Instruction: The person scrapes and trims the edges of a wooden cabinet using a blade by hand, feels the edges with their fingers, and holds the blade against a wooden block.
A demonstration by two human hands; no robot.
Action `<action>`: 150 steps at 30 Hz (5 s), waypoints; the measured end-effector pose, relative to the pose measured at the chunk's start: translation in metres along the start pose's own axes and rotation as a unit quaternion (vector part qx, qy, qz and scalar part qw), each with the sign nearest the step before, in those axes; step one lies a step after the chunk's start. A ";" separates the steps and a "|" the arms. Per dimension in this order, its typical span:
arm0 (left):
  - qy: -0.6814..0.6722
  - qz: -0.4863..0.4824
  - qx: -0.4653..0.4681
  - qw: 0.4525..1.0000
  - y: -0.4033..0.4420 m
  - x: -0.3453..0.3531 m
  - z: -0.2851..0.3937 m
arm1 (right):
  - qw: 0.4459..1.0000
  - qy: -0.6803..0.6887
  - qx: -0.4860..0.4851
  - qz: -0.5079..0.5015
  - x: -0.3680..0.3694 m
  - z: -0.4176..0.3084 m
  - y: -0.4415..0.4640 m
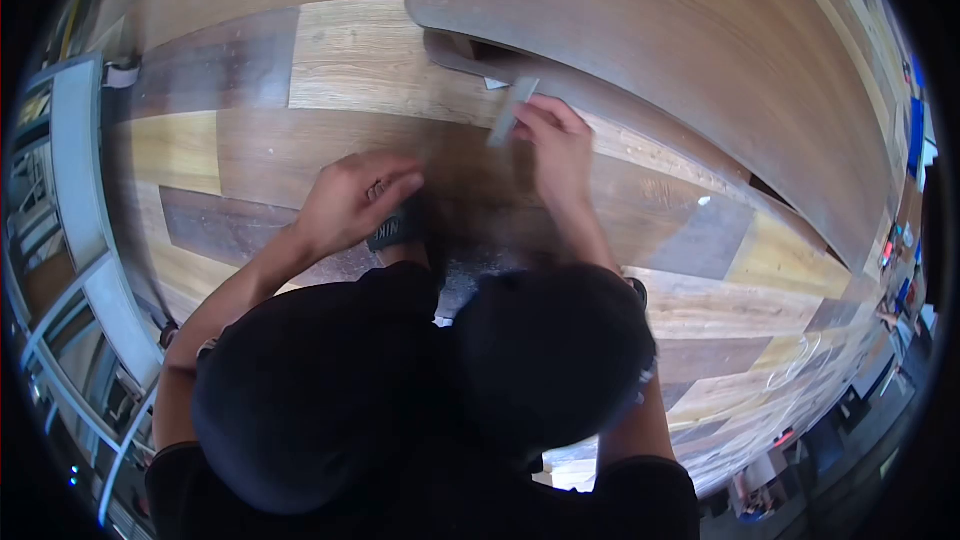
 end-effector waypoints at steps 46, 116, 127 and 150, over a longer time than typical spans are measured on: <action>0.299 -0.018 0.371 0.879 0.284 0.322 0.127 | 0.985 0.159 0.058 0.035 -0.248 -0.003 -0.162; -0.216 -0.269 -0.072 0.936 0.245 0.212 0.150 | 0.719 -0.143 0.494 0.467 -0.280 0.488 -0.508; -0.254 -0.255 -0.061 0.931 0.217 0.192 0.166 | 0.731 -0.378 -0.133 0.552 -0.390 -0.018 -0.308; -0.324 -0.146 -0.059 0.933 0.193 0.158 0.207 | 0.991 0.107 -0.081 0.029 -0.222 -0.058 -0.178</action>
Point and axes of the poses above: each hand's wrist, its own y-axis towards the middle knuckle, its own x-axis out of the palm, z = x × y, the point moved 10 cm from there along y, towards the middle knuckle, and after that the axes turned 15 degrees about x, right-handed, at the moved point
